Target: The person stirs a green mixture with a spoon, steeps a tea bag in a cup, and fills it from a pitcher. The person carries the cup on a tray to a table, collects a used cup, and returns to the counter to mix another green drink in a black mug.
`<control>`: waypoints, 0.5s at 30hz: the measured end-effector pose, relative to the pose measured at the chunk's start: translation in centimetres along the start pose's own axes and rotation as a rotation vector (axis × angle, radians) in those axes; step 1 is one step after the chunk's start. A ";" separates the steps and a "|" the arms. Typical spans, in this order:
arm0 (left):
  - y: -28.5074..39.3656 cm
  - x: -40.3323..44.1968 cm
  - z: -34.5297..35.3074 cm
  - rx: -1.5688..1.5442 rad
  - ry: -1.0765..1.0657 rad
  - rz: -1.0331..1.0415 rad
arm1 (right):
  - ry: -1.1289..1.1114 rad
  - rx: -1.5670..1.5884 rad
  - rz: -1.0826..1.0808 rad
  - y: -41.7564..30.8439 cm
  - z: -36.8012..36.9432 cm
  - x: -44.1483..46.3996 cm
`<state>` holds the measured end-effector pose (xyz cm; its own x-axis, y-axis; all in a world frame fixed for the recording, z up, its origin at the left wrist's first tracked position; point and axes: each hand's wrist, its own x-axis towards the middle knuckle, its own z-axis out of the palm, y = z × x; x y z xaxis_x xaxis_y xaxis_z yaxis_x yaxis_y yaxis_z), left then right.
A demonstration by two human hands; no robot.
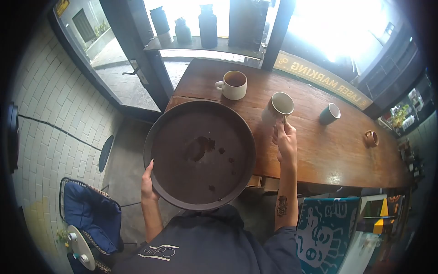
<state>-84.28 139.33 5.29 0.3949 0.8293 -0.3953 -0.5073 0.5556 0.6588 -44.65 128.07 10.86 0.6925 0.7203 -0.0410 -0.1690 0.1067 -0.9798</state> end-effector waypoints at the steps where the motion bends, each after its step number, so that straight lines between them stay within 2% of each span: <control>1: -0.3 -0.3 0.1 -0.015 0.006 0.024 | -0.010 0.002 0.007 -0.5 0.4 -0.4; 6: -1.3 -1.7 0.2 0.034 0.106 0.094 | -0.211 -0.076 0.009 -2.3 3.2 -2.0; 11: -2.6 -3.8 -0.2 0.040 0.234 0.138 | -0.410 -0.183 0.011 -1.3 5.4 -3.3; 15: -3.5 -5.6 -1.0 0.020 0.254 0.144 | -0.515 -0.313 0.003 -0.4 7.0 -4.7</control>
<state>-85.46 132.85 4.60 0.1141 0.8892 -0.4430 -0.5281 0.4320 0.7311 -52.71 129.45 12.75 0.2501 0.9680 -0.0203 0.0979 -0.0461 -0.9941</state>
